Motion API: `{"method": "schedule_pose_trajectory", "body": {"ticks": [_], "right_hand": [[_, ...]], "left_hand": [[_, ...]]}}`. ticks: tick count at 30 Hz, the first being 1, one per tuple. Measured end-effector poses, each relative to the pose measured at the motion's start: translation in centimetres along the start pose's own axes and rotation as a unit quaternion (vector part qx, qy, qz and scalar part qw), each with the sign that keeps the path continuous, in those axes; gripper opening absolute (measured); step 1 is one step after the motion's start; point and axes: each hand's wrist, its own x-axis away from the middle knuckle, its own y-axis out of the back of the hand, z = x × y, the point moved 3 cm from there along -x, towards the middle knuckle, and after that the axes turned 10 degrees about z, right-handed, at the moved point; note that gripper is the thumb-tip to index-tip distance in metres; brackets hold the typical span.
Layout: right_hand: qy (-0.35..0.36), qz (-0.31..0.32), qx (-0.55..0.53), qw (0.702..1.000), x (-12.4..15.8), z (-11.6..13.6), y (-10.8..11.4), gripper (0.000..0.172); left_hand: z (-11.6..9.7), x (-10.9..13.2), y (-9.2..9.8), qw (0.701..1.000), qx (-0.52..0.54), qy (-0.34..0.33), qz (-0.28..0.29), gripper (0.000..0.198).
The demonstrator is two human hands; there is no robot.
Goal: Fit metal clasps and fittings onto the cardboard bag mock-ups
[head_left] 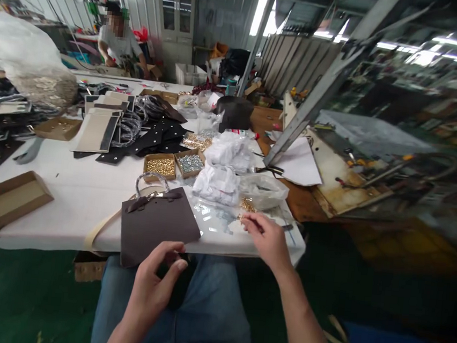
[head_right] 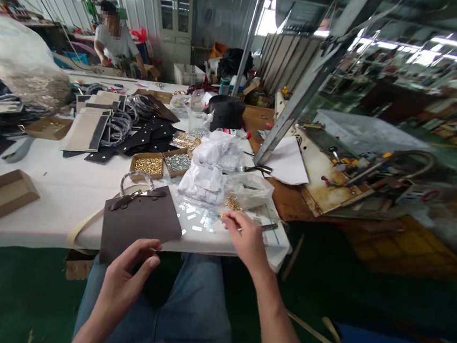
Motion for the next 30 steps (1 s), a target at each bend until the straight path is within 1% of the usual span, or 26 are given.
{"method": "schedule_pose_trajectory", "body": {"ticks": [2, 4, 5, 7, 9, 10, 12, 15, 17, 19, 21, 24, 25, 27, 28, 29, 30], "right_hand": [[-0.022, -0.014, 0.041, 0.999, -2.6, -3.0, 1.9, 0.029], [-0.034, -0.037, 0.065, 0.997, -4.5, -4.9, 2.7, 0.033], [-0.036, -0.051, 0.080, 0.995, -5.0, -5.5, 2.8, 0.035], [-0.029, -0.058, 0.124, 0.990, -5.0, -6.1, 2.3, 0.033], [-0.024, -0.024, 0.177, 0.984, -4.0, -6.3, 1.3, 0.029], [-0.030, -0.003, 0.200, 0.979, -3.3, -6.5, 0.9, 0.028], [-0.056, 0.019, 0.229, 0.972, -2.1, -6.8, 0.4, 0.026], [-0.066, 0.031, 0.221, 0.972, -1.2, -7.1, 0.4, 0.020], [-0.057, 0.048, 0.195, 0.978, -1.3, -7.3, 0.5, 0.017], [-0.054, 0.057, 0.176, 0.981, -1.6, -7.6, 0.6, 0.017], [-0.058, 0.057, 0.170, 0.982, -1.8, -7.9, 0.5, 0.018], [-0.078, 0.052, 0.152, 0.984, -1.9, -8.6, 0.2, 0.018], [-0.090, 0.052, 0.137, 0.985, -1.9, -8.8, 0.1, 0.023], [-0.109, 0.061, 0.110, 0.986, -1.9, -9.0, 0.1, 0.041], [-0.109, 0.072, 0.103, 0.986, -2.0, -9.0, 0.2, 0.047], [-0.104, 0.086, 0.102, 0.986, -2.0, -8.9, 0.3, 0.046], [-0.096, 0.097, 0.104, 0.985, -2.1, -8.8, 0.5, 0.041]], "left_hand": [[0.2, 0.2, 0.2, 1.000, 0.007, 0.019, -0.014, 0.022], [0.0, 0.4, 0.1, 1.000, 0.017, 0.021, -0.014, 0.022], [-0.2, 0.5, 0.0, 1.000, 0.017, 0.015, -0.012, 0.022], [-0.3, 0.9, 0.1, 1.000, 0.007, 0.003, -0.010, 0.022], [0.0, 1.3, 0.7, 1.000, -0.005, 0.005, -0.020, 0.023], [0.4, 1.5, 1.2, 0.999, -0.008, 0.017, -0.030, 0.024], [1.5, 1.8, 2.7, 0.997, -0.008, 0.051, -0.058, 0.029], [2.6, 1.6, 6.2, 0.988, -0.012, 0.101, -0.115, 0.039], [2.7, 1.1, 8.8, 0.981, -0.019, 0.117, -0.155, 0.045], [2.1, 0.5, 11.1, 0.975, -0.027, 0.123, -0.183, 0.049], [1.2, 0.0, 12.9, 0.973, -0.039, 0.123, -0.190, 0.050], [0.2, -0.4, 15.0, 0.971, -0.062, 0.124, -0.193, 0.050], [0.0, -0.5, 15.7, 0.970, -0.069, 0.126, -0.196, 0.051], [0.1, -0.7, 17.1, 0.967, -0.079, 0.136, -0.200, 0.054], [0.4, -0.9, 17.8, 0.966, -0.081, 0.141, -0.198, 0.056], [0.8, -1.1, 18.6, 0.967, -0.083, 0.147, -0.193, 0.059], [1.2, -1.4, 19.4, 0.967, -0.084, 0.153, -0.186, 0.061]]}}
